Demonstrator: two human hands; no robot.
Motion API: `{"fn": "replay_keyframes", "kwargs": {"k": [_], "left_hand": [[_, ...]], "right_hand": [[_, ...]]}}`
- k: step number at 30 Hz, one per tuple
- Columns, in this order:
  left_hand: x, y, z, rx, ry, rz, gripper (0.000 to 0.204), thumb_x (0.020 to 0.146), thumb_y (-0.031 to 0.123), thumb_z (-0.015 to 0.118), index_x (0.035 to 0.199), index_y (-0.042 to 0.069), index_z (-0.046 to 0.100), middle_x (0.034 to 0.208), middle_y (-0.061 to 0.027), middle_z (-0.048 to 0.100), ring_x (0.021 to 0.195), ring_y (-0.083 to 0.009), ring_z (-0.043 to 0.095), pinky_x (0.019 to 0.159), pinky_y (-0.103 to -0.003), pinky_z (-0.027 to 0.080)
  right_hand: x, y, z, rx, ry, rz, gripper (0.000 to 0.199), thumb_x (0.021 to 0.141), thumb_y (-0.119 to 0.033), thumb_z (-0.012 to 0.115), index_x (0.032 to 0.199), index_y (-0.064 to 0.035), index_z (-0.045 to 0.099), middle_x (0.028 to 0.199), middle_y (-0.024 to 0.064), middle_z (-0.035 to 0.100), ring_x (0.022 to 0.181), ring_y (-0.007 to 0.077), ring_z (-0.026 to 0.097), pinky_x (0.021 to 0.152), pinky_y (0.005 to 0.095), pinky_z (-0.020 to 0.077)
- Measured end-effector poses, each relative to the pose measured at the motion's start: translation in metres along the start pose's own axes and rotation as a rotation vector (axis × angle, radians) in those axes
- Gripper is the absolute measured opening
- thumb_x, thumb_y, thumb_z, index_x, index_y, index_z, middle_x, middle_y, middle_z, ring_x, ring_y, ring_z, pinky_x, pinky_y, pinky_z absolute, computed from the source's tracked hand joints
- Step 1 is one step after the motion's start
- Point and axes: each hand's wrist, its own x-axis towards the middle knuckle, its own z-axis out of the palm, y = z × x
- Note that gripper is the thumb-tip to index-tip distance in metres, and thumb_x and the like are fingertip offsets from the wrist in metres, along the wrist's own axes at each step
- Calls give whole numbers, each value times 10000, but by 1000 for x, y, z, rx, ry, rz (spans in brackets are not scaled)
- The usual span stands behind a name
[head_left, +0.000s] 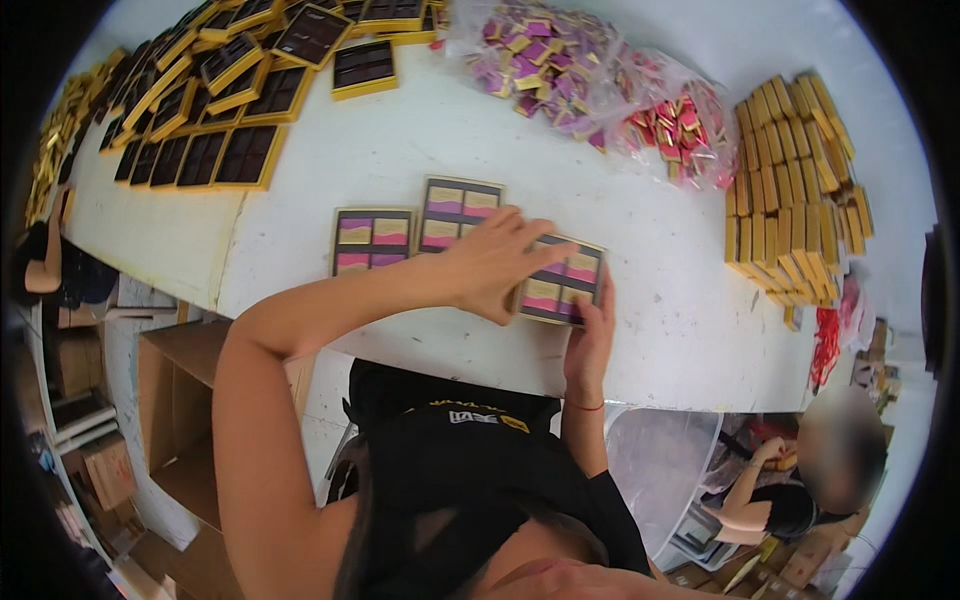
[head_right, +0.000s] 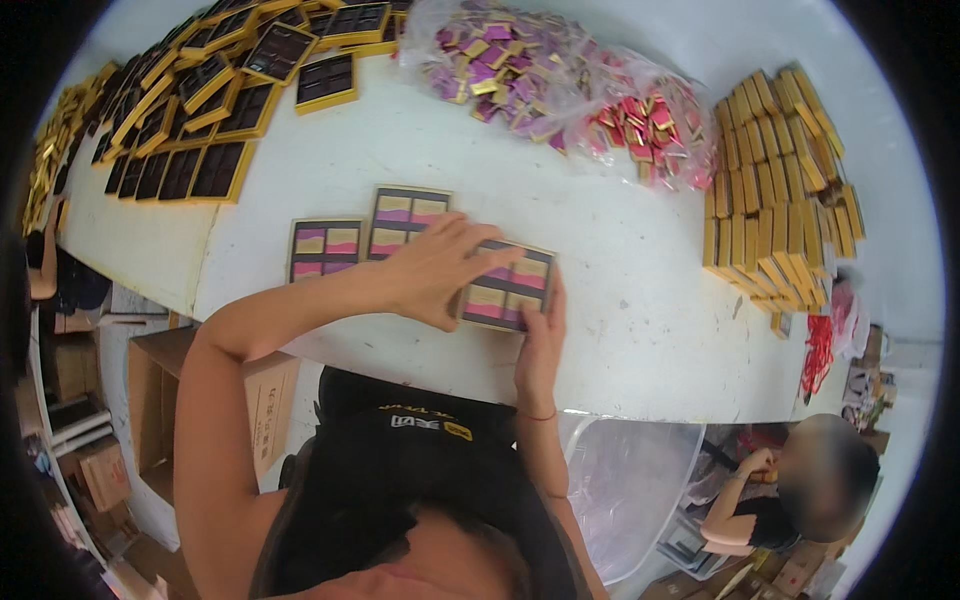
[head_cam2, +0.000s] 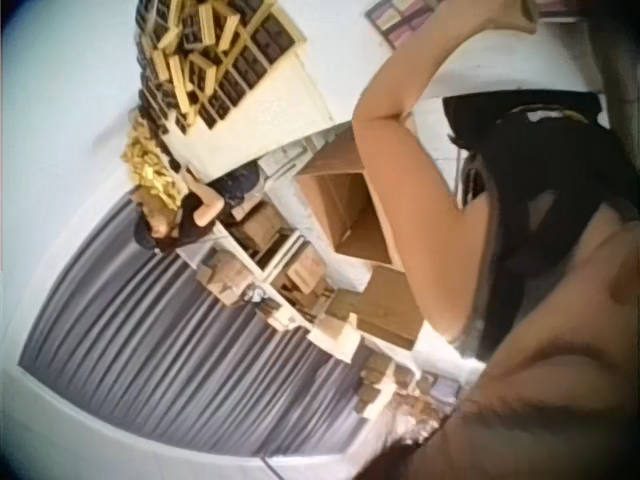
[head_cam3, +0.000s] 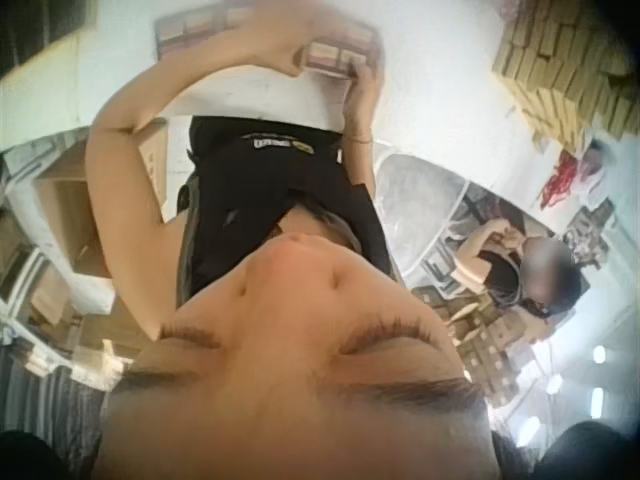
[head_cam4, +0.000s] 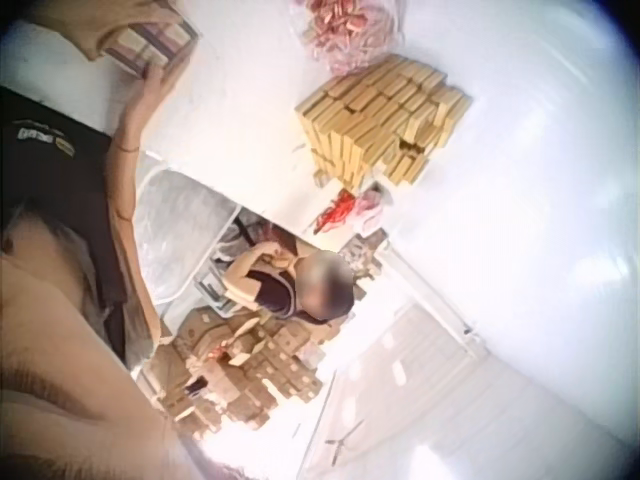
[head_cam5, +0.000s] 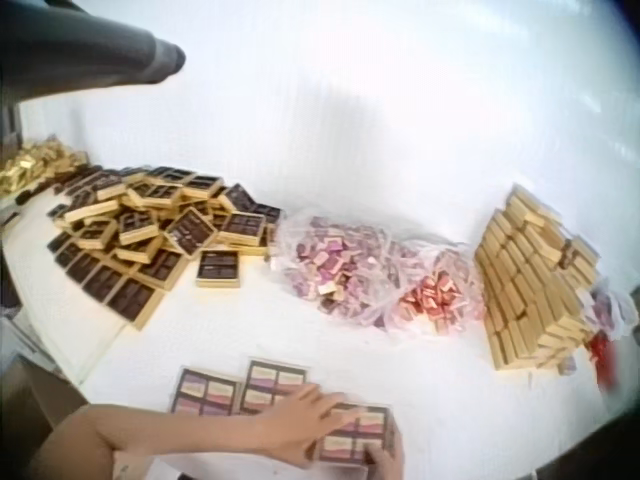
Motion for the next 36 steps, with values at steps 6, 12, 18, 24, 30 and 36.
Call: {"fn": "replay_keyframes", "kwargs": {"k": [6, 12, 18, 24, 30, 36], "left_hand": [[-4, 4, -68, 74, 213, 129, 1044, 545, 216, 833, 1476, 197, 360, 1362, -172, 430, 1173, -368, 471, 1018, -489, 355], [-79, -48, -78, -2, 73, -206, 1108, 600, 241, 859, 1525, 180, 251, 1450, -173, 362, 1281, -394, 419, 1076, -435, 395], [-68, -57, -43, -232, 274, -166, 1165, 600, 205, 851, 1550, 161, 178, 1501, -187, 306, 1335, -406, 379, 1088, -427, 410], [-98, -20, -104, -71, 378, -137, 1219, 583, 138, 847, 1569, 219, 135, 1473, -194, 346, 1303, -436, 394, 1061, -465, 420], [-202, -40, -55, -399, 379, -521, 1379, 504, 188, 919, 1563, 32, 50, 1539, -226, 258, 1459, -361, 218, 1204, -426, 208], [-256, -52, 15, -1748, 800, -424, 889, 915, 729, 415, 1568, 167, 196, 1561, -60, 322, 1442, -269, 296, 1199, -460, 203]], "right_hand": [[7, -47, 47, 106, -17, -179, 620, 900, -94, 457, 1491, 22, 313, 1433, 149, 468, 1296, 243, 493, 1093, 380, 401], [32, -2, 93, -58, -238, -12, 678, 966, -179, 531, 1543, 6, 225, 1479, 143, 398, 1362, 199, 366, 1136, 329, 283], [33, 18, 81, 195, -173, 121, 523, 991, -224, 505, 1444, -3, 366, 1395, 88, 489, 1297, 177, 433, 1101, 344, 318], [-7, -30, 122, 265, -244, 118, 531, 1007, -245, 515, 1450, -6, 347, 1390, 91, 489, 1287, 164, 437, 1108, 336, 315], [-31, 0, 177, 68, -509, 79, 753, 965, -312, 586, 1510, 48, 211, 1460, 208, 382, 1358, 250, 365, 1143, 357, 280], [-29, 36, 165, -8, -446, 23, 905, 959, -432, 597, 1527, 77, 111, 1583, 240, 186, 1487, 317, 162, 1202, 402, 156]]}}
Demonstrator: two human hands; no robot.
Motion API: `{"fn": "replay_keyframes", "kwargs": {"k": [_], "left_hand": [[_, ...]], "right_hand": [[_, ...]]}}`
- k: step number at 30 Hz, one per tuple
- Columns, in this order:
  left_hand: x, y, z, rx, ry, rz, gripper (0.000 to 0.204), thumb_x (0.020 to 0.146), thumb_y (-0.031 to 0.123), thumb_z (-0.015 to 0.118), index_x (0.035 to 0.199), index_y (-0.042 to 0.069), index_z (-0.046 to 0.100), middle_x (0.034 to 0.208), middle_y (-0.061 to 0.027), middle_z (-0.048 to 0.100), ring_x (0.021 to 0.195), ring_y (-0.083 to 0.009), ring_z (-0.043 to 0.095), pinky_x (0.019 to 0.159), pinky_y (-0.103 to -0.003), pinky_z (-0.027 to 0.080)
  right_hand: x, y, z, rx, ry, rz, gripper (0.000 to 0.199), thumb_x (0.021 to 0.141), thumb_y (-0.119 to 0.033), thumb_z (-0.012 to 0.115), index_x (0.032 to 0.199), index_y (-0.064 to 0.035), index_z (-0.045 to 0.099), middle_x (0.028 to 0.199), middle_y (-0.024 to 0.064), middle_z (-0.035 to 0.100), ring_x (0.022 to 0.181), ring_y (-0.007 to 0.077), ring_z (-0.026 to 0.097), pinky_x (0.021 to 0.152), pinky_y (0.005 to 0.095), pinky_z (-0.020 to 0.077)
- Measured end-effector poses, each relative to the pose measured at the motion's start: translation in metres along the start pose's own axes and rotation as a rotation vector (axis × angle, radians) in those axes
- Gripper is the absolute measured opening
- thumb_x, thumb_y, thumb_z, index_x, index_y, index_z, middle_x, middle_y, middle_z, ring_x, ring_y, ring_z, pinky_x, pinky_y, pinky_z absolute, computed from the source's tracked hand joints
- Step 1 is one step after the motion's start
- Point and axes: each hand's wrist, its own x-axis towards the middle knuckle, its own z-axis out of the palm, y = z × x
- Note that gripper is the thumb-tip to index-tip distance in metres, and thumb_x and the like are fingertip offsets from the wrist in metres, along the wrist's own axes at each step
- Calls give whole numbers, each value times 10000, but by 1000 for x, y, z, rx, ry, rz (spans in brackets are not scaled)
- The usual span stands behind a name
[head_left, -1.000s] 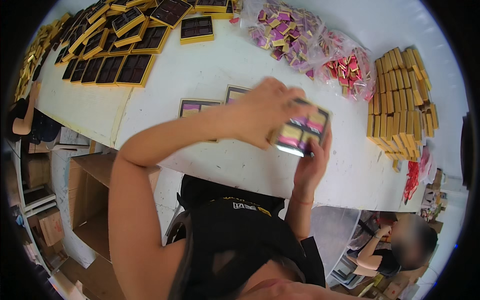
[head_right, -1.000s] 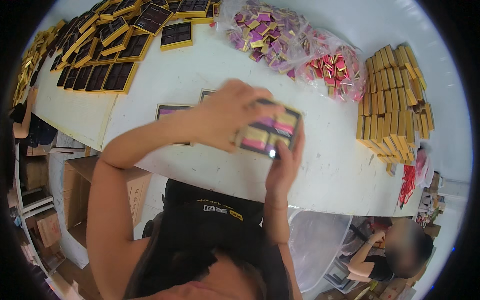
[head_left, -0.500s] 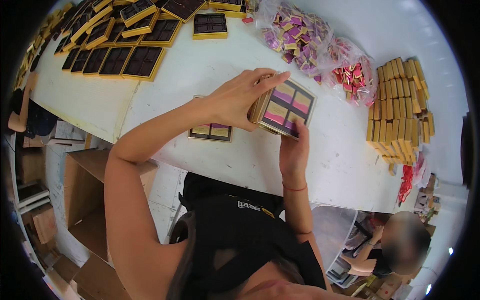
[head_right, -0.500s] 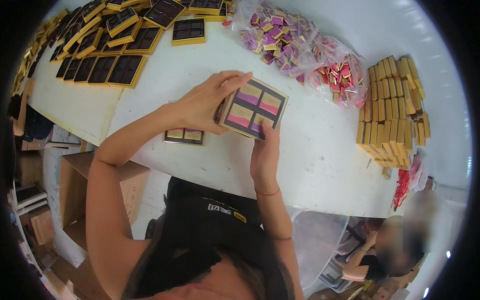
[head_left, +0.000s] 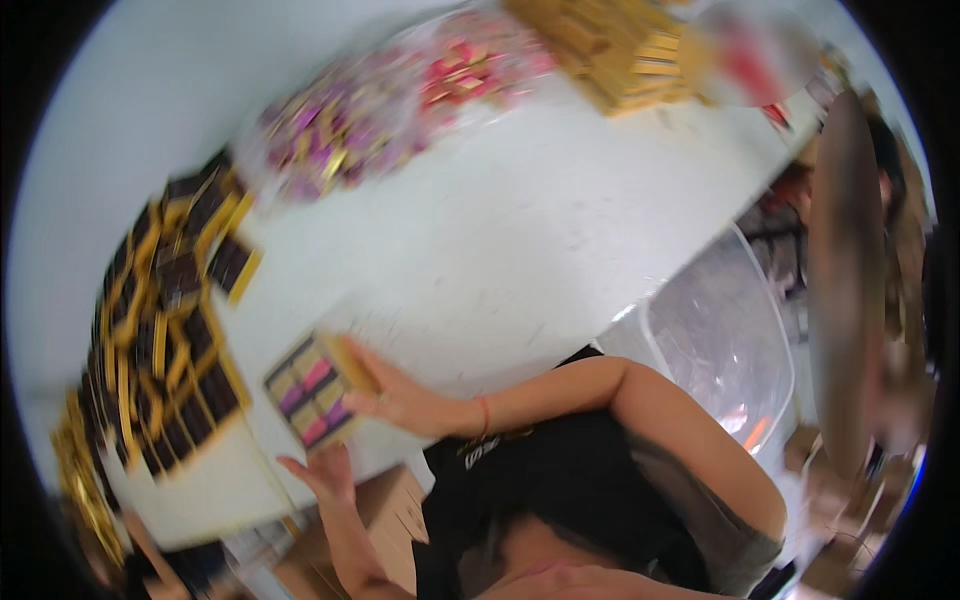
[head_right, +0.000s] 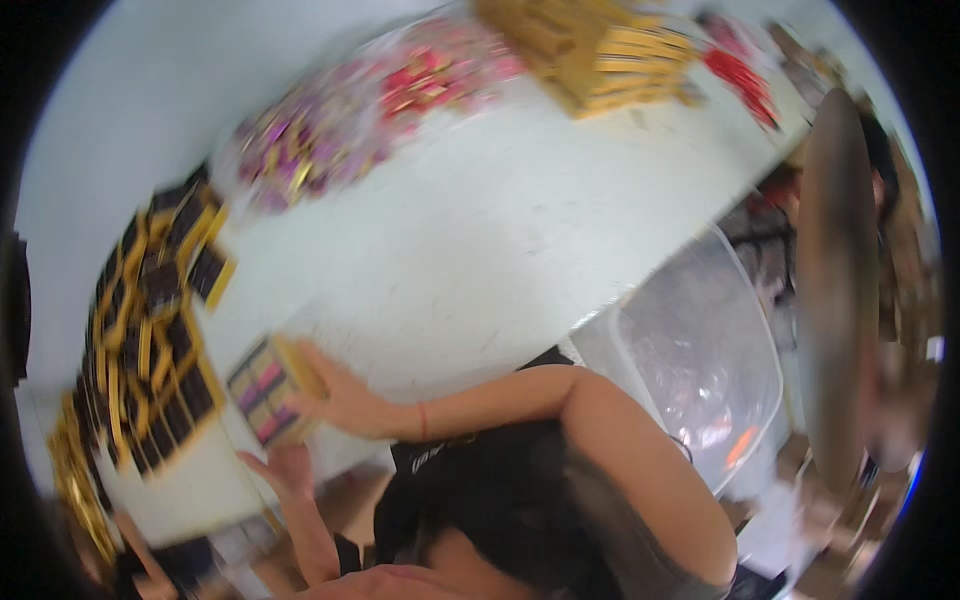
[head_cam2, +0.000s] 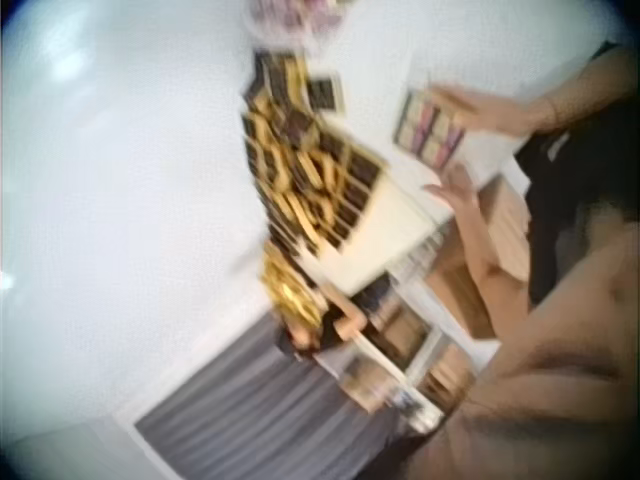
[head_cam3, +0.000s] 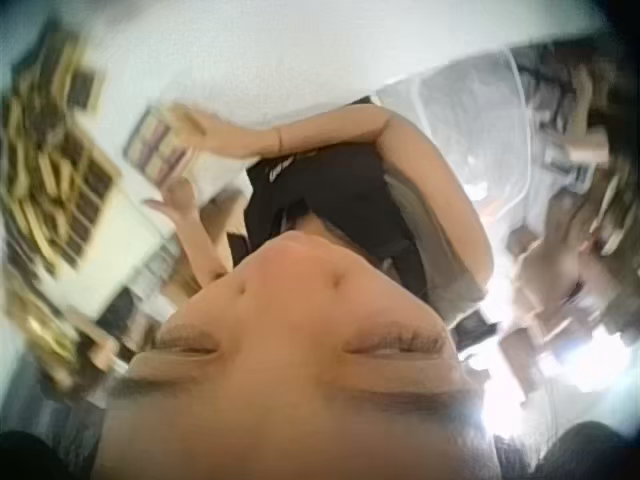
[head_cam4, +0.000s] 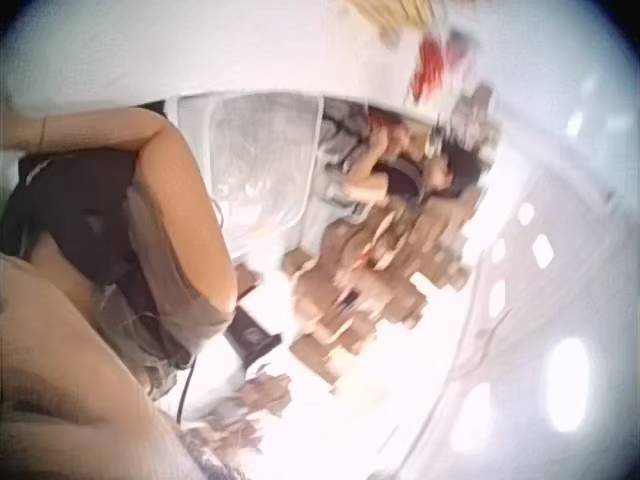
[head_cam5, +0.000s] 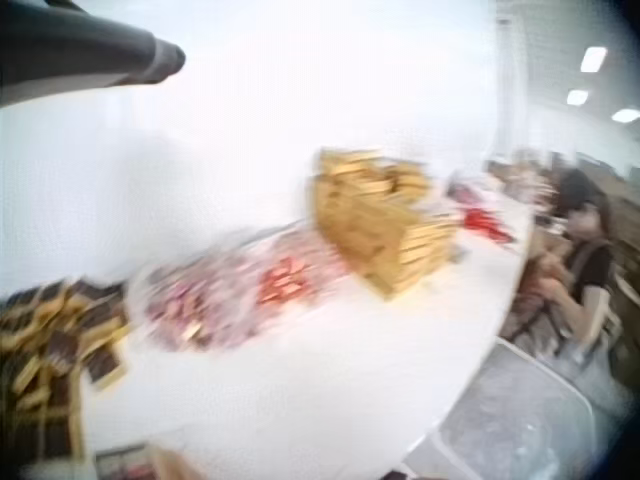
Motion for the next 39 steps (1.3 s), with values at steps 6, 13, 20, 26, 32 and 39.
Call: {"fn": "replay_keyframes", "kwargs": {"k": [6, 13, 20, 26, 32, 39], "left_hand": [[72, -49, 130, 206, -85, -183, 692, 1008, 603, 317, 1507, 123, 335, 1517, -48, 402, 1409, -230, 339, 1182, -402, 206], [126, -168, 285, 337, -386, -352, 603, 1038, 521, 290, 1483, 119, 353, 1474, -42, 454, 1367, -209, 391, 1158, -402, 243], [171, -226, 437, 235, -701, -253, 556, 1039, 466, 315, 1471, 118, 360, 1436, -30, 480, 1341, -194, 411, 1138, -386, 265], [243, -355, 491, 245, -563, -390, 691, 988, 568, 410, 1478, 88, 325, 1490, -49, 402, 1357, -199, 374, 1143, -374, 254], [279, -377, 501, 222, -321, -367, 884, 949, 707, 376, 1566, 131, 114, 1579, -52, 233, 1447, -202, 208, 1191, -385, 144], [260, -383, 542, 206, -512, -452, 805, 965, 722, 219, 1535, 153, 220, 1523, -77, 343, 1409, -262, 341, 1160, -425, 320]], "right_hand": [[-20, -39, -88, 181, 114, -149, 818, 975, -391, 589, 1548, 6, 161, 1559, 167, 286, 1438, 235, 275, 1177, 358, 225], [-101, -61, -208, 179, 698, -309, 613, 982, -302, 572, 1469, 7, 365, 1382, 103, 505, 1288, 168, 441, 1103, 314, 330], [-141, -143, -321, -74, 926, -561, 502, 992, -281, 496, 1401, 6, 455, 1309, 92, 548, 1227, 158, 468, 1069, 313, 351], [-125, -124, -483, 151, 979, -367, 577, 963, -442, 526, 1333, 0, 495, 1267, 88, 552, 1115, 165, 502, 1009, 305, 373], [-73, -103, -503, 66, 1597, -577, 800, 954, -548, 525, 1463, 32, 316, 1460, 204, 403, 1360, 297, 369, 1140, 382, 279], [-75, -96, -496, -106, 1597, -517, 639, 938, -417, 589, 1350, 48, 435, 1359, 228, 461, 1268, 333, 427, 1092, 442, 325]]}}
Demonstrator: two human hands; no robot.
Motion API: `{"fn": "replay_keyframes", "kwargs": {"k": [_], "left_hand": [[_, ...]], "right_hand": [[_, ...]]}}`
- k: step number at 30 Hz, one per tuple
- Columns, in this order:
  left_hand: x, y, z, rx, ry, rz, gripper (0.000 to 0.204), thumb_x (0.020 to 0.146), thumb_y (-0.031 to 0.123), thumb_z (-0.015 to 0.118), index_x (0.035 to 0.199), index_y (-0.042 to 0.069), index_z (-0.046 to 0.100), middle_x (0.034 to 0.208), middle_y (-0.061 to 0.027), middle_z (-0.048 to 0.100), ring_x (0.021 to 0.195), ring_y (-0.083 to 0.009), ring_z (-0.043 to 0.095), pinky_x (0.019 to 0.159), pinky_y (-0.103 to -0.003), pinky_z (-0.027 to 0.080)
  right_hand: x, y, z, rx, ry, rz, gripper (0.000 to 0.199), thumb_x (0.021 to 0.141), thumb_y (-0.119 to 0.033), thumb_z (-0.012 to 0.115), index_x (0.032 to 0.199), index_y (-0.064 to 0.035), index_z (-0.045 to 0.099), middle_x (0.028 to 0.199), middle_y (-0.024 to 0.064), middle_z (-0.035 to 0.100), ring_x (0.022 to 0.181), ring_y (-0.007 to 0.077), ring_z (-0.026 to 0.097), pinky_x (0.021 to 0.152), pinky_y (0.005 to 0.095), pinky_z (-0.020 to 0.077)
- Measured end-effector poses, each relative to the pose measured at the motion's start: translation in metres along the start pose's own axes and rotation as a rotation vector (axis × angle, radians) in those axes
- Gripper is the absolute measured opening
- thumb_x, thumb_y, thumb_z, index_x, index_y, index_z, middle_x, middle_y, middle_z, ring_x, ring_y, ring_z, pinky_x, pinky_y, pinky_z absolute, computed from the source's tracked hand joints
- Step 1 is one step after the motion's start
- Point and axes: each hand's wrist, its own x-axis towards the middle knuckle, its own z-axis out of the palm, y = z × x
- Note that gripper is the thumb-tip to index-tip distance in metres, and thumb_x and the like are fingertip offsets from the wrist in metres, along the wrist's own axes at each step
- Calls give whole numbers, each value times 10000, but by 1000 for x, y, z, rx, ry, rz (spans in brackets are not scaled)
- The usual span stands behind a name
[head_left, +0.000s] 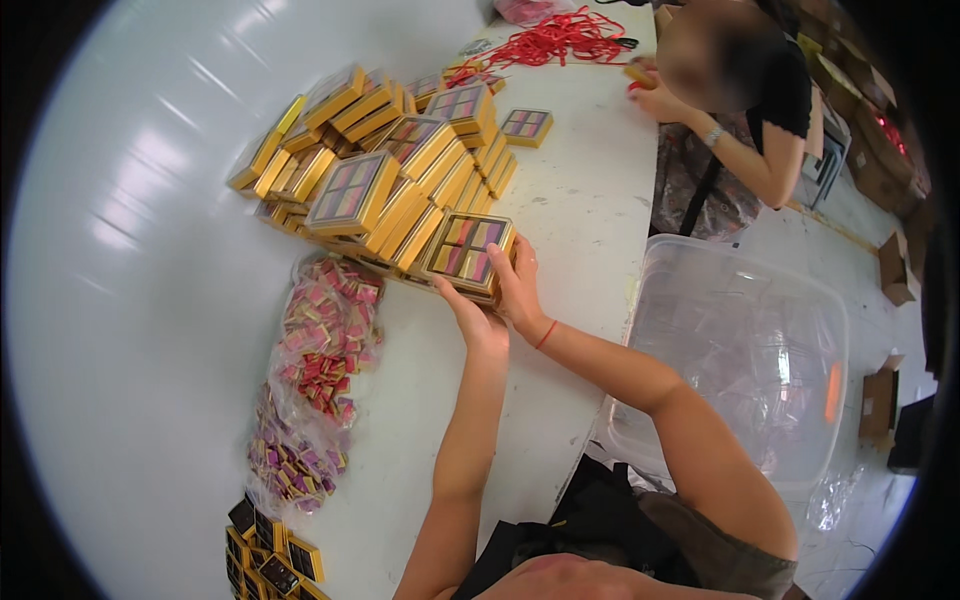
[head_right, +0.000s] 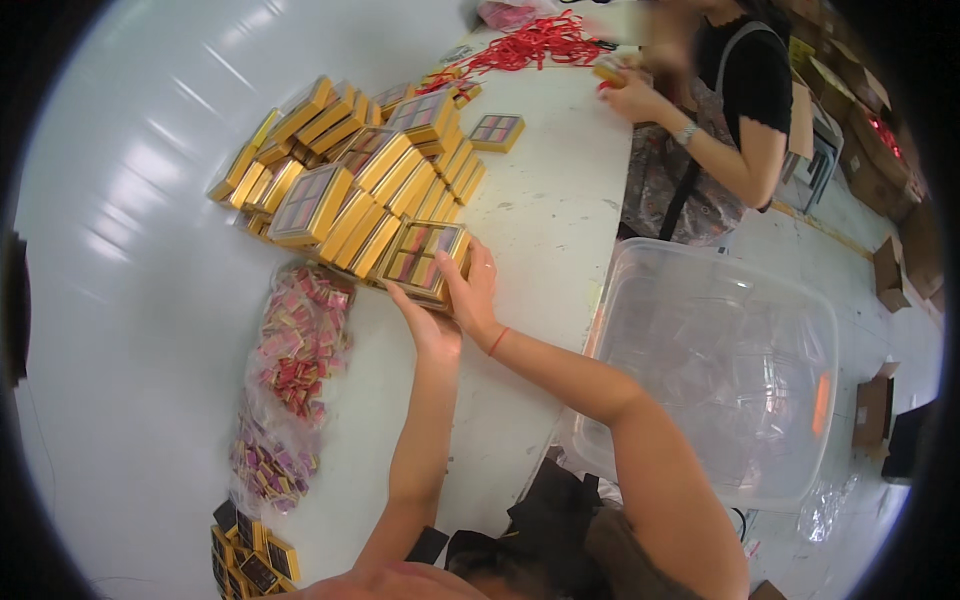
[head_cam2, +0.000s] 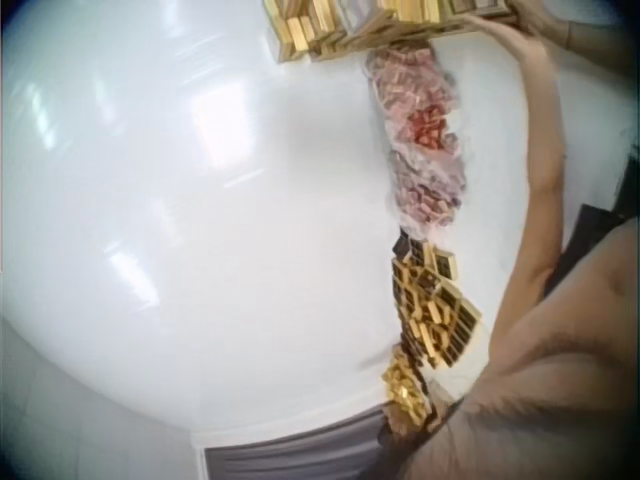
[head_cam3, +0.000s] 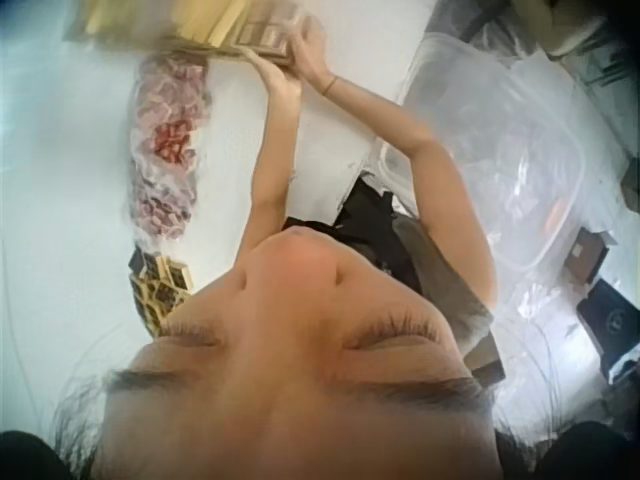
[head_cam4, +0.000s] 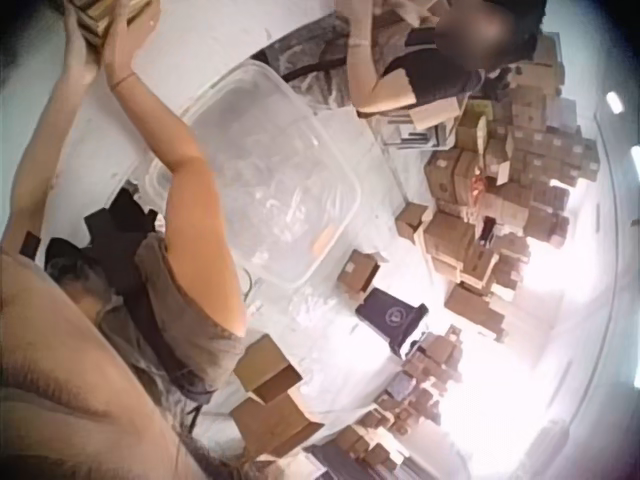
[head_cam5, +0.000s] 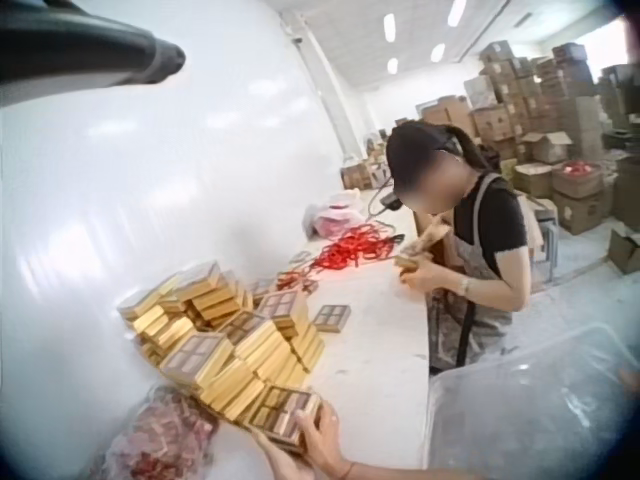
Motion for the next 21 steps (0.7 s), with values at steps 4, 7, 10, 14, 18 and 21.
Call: {"fn": "replay_keyframes", "kwargs": {"k": [4, 7, 10, 14, 18, 21], "left_hand": [[10, -29, 37, 72, -38, -59, 781, 978, 702, 196, 1530, 151, 223, 1490, -90, 374, 1384, -253, 377, 1135, -413, 366], [75, -59, 48, 56, -173, -199, 762, 988, 681, 257, 1517, 133, 263, 1492, -81, 377, 1375, -229, 386, 1120, -389, 367], [136, -70, 41, 131, -268, -236, 805, 987, 626, 417, 1515, 41, 254, 1522, -57, 330, 1382, -193, 332, 1144, -328, 287], [109, -67, 57, 196, 29, 8, 672, 993, 494, 498, 1441, 14, 352, 1459, -99, 373, 1329, -216, 370, 1130, -365, 279], [32, -61, -15, 670, 108, 637, 709, 958, 310, 599, 1451, -46, 232, 1443, -173, 335, 1316, -254, 367, 1150, -405, 246], [33, -17, -36, 905, 383, 1040, 747, 964, 277, 626, 1483, -18, 177, 1453, -189, 315, 1286, -274, 404, 1132, -412, 301]], "right_hand": [[28, -3, -46, 169, 74, 112, 593, 889, -425, 651, 1247, 28, 514, 1225, 232, 539, 1163, 323, 496, 994, 428, 407], [68, -6, -58, -28, 323, -11, 586, 877, -423, 664, 1213, 38, 531, 1168, 218, 574, 1114, 309, 529, 944, 423, 437], [127, -9, -53, 75, 261, 45, 539, 867, -433, 664, 1131, 31, 589, 1167, 225, 579, 1146, 313, 517, 966, 431, 408], [194, 1, -53, 96, 201, 36, 524, 869, -475, 630, 1098, -3, 636, 1199, 198, 584, 1167, 319, 509, 996, 428, 384], [214, 24, -28, -80, 330, -88, 654, 876, -571, 569, 1304, -77, 584, 1307, 167, 561, 1260, 319, 469, 1066, 421, 335], [214, 50, -14, -125, 330, -33, 808, 877, -648, 527, 1440, -71, 467, 1416, 195, 497, 1363, 334, 394, 1135, 418, 271]]}}
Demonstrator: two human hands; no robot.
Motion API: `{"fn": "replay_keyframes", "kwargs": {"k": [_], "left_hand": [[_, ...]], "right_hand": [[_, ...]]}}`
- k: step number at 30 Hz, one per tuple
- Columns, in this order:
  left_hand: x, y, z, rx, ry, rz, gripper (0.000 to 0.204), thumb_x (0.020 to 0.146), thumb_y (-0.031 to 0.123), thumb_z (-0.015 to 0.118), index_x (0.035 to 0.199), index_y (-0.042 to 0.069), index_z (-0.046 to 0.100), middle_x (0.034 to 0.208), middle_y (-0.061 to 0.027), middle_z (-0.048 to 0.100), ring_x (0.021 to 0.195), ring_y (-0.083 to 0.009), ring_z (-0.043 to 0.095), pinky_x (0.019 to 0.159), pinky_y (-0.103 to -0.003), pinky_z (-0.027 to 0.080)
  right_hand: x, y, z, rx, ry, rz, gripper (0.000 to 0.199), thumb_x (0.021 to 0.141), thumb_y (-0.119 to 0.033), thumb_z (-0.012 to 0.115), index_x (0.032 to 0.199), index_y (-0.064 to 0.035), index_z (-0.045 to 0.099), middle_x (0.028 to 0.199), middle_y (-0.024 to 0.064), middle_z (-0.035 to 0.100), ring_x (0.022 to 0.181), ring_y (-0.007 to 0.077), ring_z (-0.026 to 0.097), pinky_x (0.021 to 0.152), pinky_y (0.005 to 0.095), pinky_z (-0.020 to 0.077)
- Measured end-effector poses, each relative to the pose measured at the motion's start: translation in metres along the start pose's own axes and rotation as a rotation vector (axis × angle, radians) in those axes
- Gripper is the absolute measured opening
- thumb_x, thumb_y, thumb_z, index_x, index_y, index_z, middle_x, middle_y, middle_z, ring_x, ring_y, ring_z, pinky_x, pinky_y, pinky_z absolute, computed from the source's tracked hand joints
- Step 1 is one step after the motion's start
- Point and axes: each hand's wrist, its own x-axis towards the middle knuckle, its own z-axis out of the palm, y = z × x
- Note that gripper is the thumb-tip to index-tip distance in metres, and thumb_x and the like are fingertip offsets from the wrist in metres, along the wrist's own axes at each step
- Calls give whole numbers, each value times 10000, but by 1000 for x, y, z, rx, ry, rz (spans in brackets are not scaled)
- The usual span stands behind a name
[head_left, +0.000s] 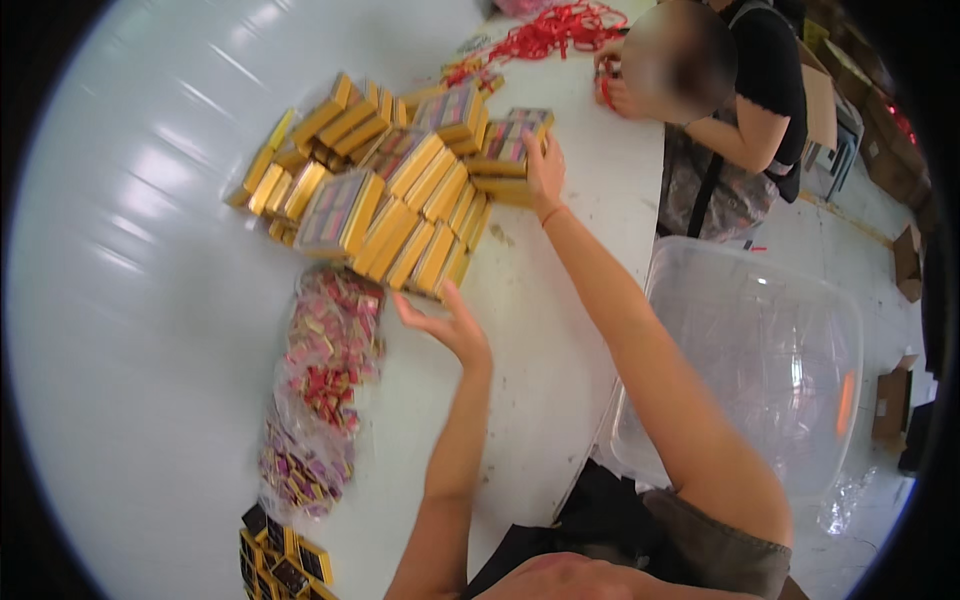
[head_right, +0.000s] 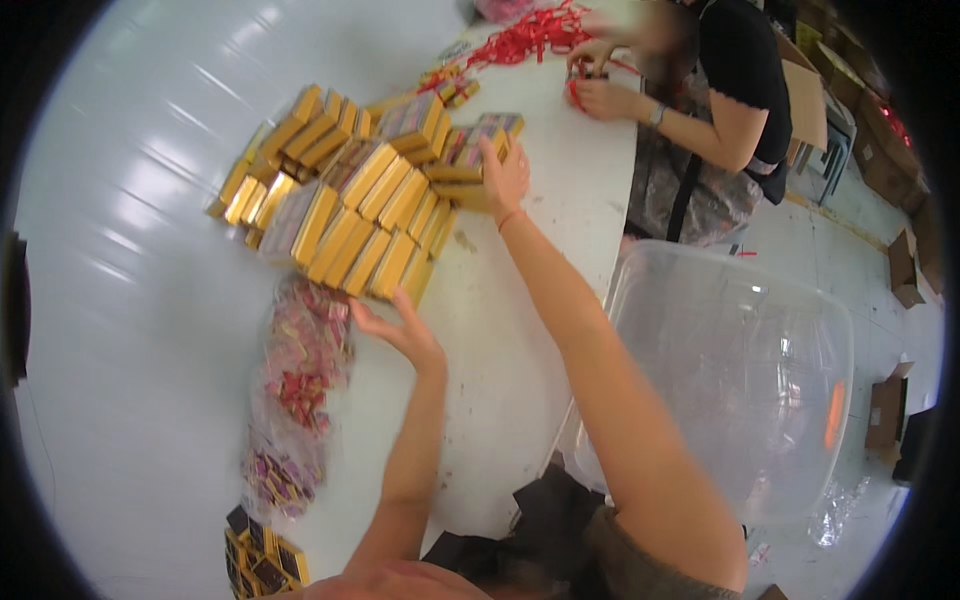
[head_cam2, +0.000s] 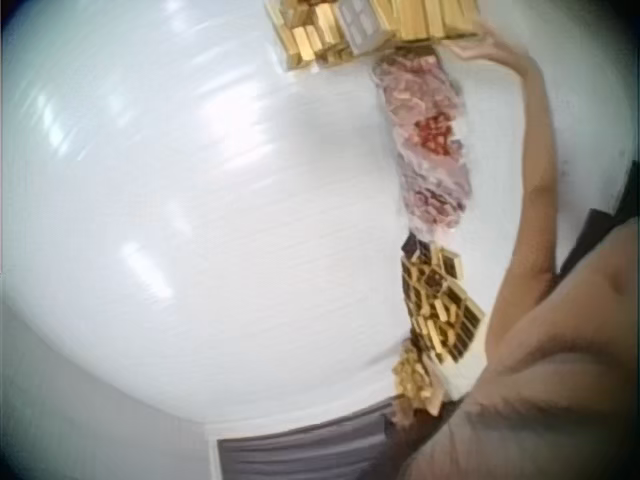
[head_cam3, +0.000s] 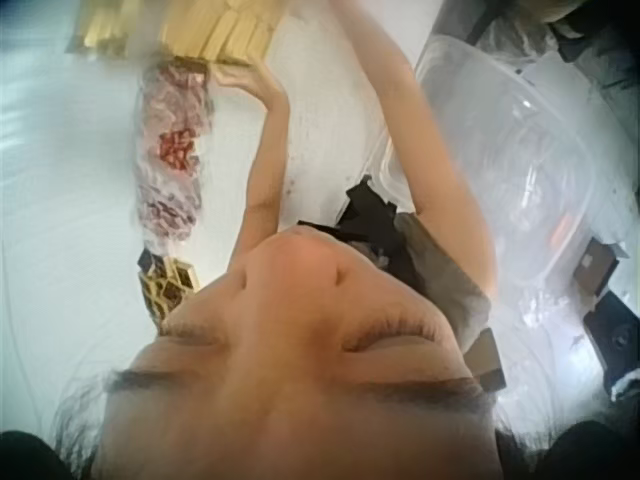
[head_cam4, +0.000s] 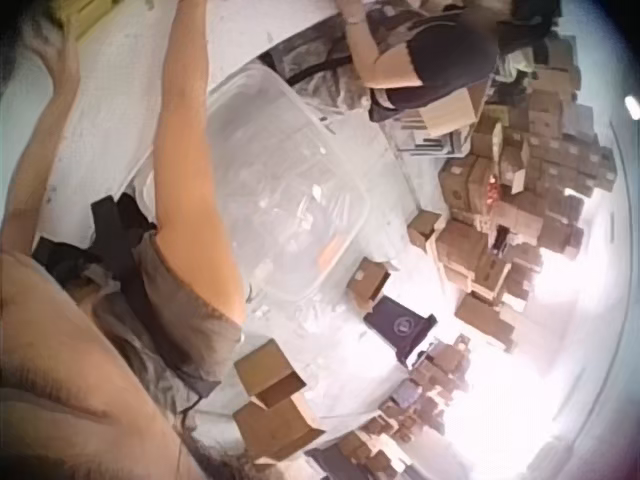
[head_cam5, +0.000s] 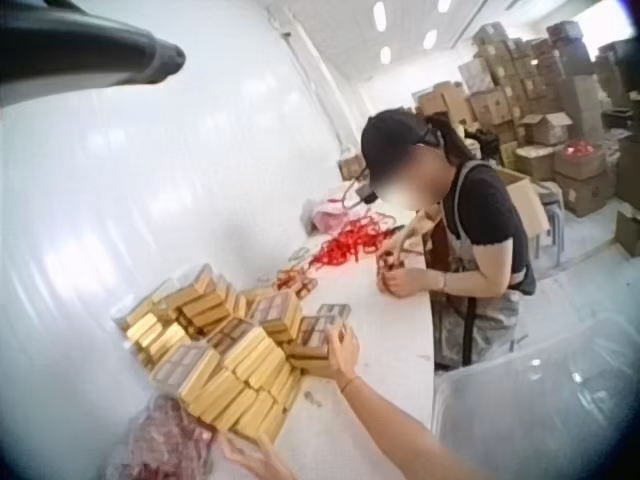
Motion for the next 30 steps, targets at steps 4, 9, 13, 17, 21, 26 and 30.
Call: {"fn": "replay_keyframes", "kwargs": {"k": [4, 9, 13, 17, 21, 26, 30], "left_hand": [[55, -16, 2, -354, 108, -302, 918, 936, 329, 666, 1521, -24, 53, 1528, -244, 213, 1384, -330, 308, 1157, -431, 265], [85, -16, 28, -119, 431, -274, 886, 917, 400, 663, 1521, -29, 177, 1550, -240, 300, 1459, -332, 265, 1188, -433, 214], [65, -54, 24, 173, 303, -183, 919, 931, 576, 551, 1558, 31, 158, 1590, -280, 167, 1485, -429, 121, 1192, -517, 127], [44, -33, -103, -53, -76, -4, 871, 903, 402, 672, 1559, 85, 193, 1604, -243, 144, 1498, -395, 99, 1192, -502, 125], [21, -74, -339, 475, 135, 145, 708, 835, 221, 750, 1444, 57, 428, 1440, -197, 443, 1421, -356, 320, 1151, -459, 267], [-46, -70, -649, 1350, 296, -197, 642, 835, 231, 715, 1393, 35, 463, 1490, -223, 390, 1368, -403, 360, 1110, -509, 305], [-98, -27, -656, 1200, -59, -498, 681, 848, 339, 691, 1420, 60, 449, 1510, -224, 368, 1335, -402, 416, 1084, -508, 344]], "right_hand": [[-15, 19, 16, 185, -146, -23, 834, 910, -640, 506, 1426, 13, 447, 1393, 231, 507, 1323, 323, 448, 1109, 410, 320], [-77, -1, 7, 509, -359, -11, 649, 1039, -430, 398, 1516, -3, 288, 1579, 142, 263, 1441, 240, 271, 1197, 394, 195], [-136, -19, -45, 233, -501, -302, 615, 1039, -393, 407, 1509, -5, 321, 1554, 142, 330, 1442, 247, 272, 1199, 393, 170], [-172, -45, -85, 19, -604, -373, 590, 1028, -317, 501, 1496, -1, 328, 1556, 158, 296, 1419, 257, 308, 1175, 395, 251], [-181, -37, -82, -136, -676, -372, 554, 1018, -289, 539, 1459, 4, 378, 1516, 166, 350, 1378, 260, 369, 1123, 419, 323], [-254, -25, -49, -155, -829, -701, 493, 958, -174, 618, 1396, -14, 458, 1428, 144, 476, 1273, 269, 477, 1013, 379, 408], [-433, -54, -20, -51, -1492, -621, 497, 855, -122, 710, 1313, -36, 536, 1342, 134, 543, 1265, 260, 485, 1002, 387, 417]]}}
